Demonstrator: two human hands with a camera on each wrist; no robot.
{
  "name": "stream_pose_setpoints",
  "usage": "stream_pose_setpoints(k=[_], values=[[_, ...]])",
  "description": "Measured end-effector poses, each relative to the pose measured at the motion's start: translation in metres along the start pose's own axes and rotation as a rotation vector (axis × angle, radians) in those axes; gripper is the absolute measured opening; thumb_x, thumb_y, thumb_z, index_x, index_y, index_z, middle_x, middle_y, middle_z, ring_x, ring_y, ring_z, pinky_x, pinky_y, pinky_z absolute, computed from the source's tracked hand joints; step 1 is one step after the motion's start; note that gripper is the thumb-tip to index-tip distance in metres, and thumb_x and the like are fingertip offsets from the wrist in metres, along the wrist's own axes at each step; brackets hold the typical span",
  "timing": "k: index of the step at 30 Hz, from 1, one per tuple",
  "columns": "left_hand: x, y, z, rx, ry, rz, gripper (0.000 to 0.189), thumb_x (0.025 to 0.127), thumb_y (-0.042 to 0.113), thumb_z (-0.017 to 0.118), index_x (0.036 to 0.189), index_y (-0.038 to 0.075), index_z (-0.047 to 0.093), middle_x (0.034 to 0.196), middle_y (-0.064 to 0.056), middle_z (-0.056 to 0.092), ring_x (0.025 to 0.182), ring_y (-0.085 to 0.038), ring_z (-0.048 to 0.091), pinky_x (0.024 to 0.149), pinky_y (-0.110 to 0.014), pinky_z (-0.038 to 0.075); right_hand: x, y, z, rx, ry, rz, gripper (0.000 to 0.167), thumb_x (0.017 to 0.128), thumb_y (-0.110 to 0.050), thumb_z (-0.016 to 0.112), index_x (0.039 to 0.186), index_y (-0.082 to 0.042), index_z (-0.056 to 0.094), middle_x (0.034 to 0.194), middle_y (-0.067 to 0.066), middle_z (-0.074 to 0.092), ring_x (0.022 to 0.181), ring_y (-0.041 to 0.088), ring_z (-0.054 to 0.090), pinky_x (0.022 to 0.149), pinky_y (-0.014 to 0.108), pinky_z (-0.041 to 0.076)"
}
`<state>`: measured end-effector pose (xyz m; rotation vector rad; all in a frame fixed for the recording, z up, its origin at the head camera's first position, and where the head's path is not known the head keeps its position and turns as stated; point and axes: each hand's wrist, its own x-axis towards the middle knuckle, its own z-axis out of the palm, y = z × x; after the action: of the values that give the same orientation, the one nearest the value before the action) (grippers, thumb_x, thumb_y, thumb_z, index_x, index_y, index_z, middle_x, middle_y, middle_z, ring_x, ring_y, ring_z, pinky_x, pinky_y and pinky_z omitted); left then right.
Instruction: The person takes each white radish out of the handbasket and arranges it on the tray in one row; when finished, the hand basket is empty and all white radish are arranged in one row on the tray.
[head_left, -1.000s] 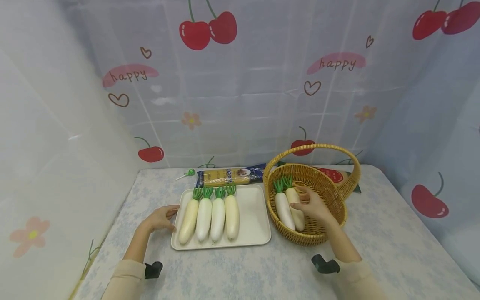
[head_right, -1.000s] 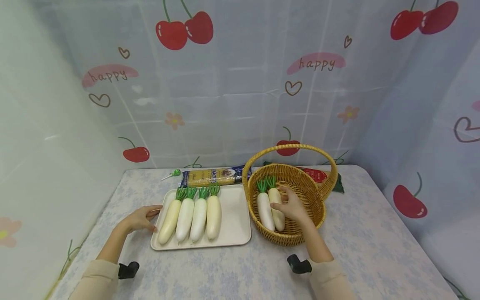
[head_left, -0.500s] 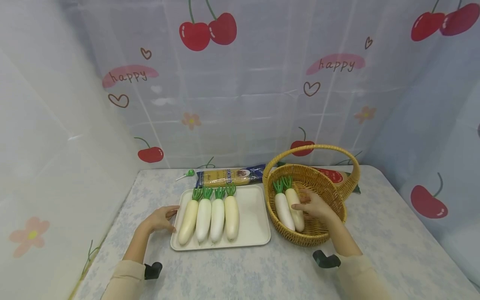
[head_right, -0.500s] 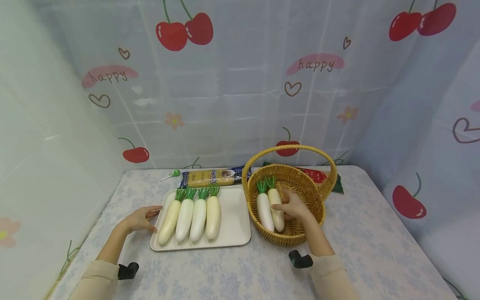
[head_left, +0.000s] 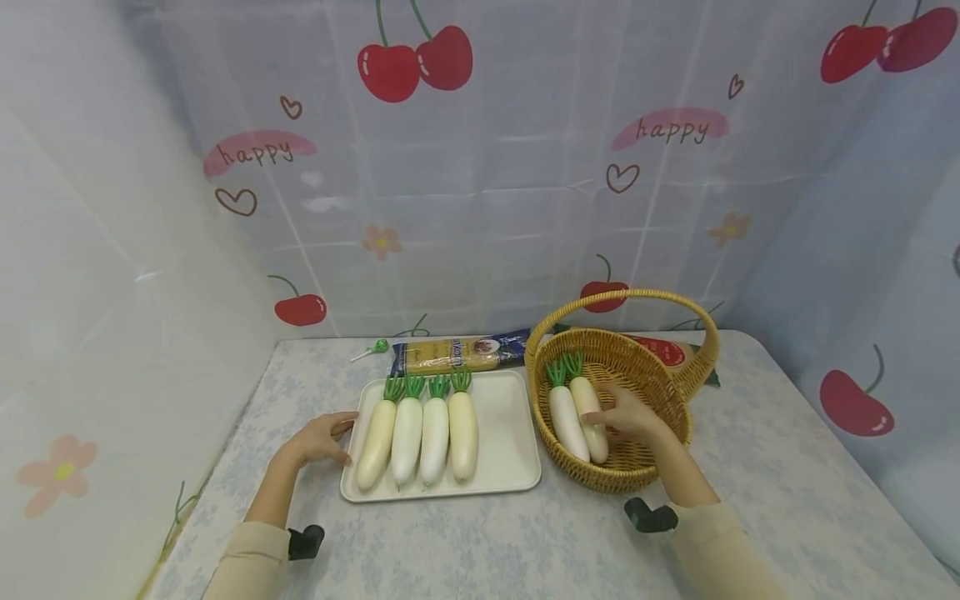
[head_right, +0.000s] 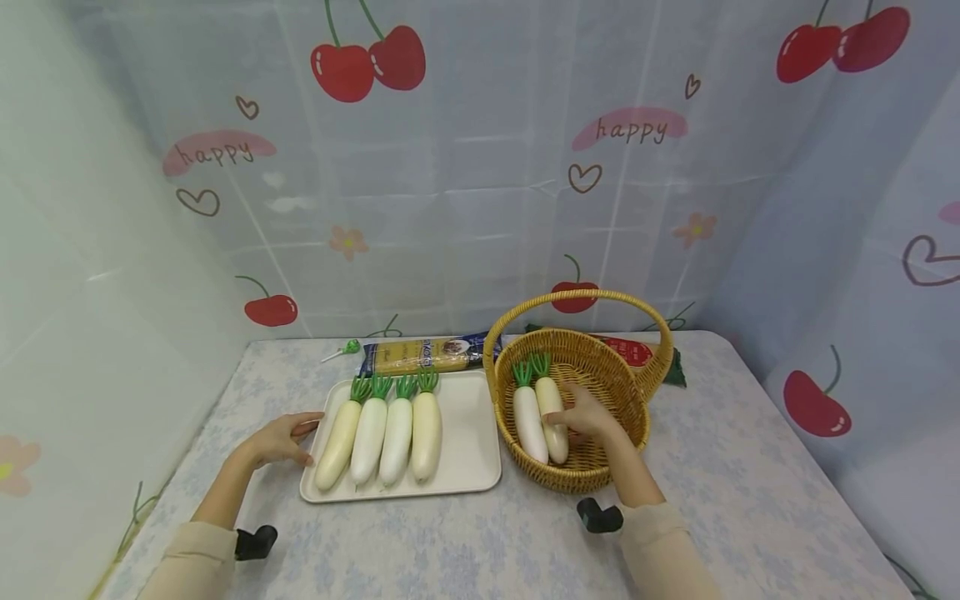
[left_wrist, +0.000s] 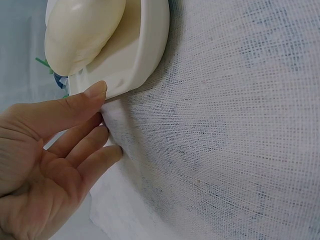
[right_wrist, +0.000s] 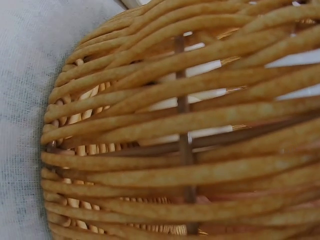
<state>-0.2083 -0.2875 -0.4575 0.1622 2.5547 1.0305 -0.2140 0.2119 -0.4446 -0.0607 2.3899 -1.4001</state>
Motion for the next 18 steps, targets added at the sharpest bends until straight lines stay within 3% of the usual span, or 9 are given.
stream_pose_setpoints(k=[5, 18], values=[[-0.0005, 0.0006, 0.0001, 0.000, 0.002, -0.002, 0.086, 0.064, -0.009, 0.077, 0.139, -0.013, 0.035, 0.140, -0.033, 0.036, 0.129, -0.046, 0.037, 0.104, -0.051, 0.038, 0.0002, 0.0002, -0.0001, 0.027, -0.015, 0.016, 0.087, 0.084, -0.015, 0.069, 0.145, 0.010, 0.013, 0.129, 0.040, 0.038, 0.111, 0.046, 0.052, 0.074, 0.045, 0.056], [-0.0007, 0.0008, -0.0002, 0.005, 0.001, -0.003, 0.086, 0.064, -0.008, 0.077, 0.139, -0.012, 0.035, 0.140, -0.033, 0.036, 0.129, -0.045, 0.037, 0.104, -0.050, 0.038, -0.0013, 0.0014, -0.0001, -0.011, 0.015, 0.012, 0.086, 0.083, -0.016, 0.069, 0.142, 0.016, 0.015, 0.134, 0.043, 0.030, 0.103, 0.037, 0.056, 0.076, 0.042, 0.056]])
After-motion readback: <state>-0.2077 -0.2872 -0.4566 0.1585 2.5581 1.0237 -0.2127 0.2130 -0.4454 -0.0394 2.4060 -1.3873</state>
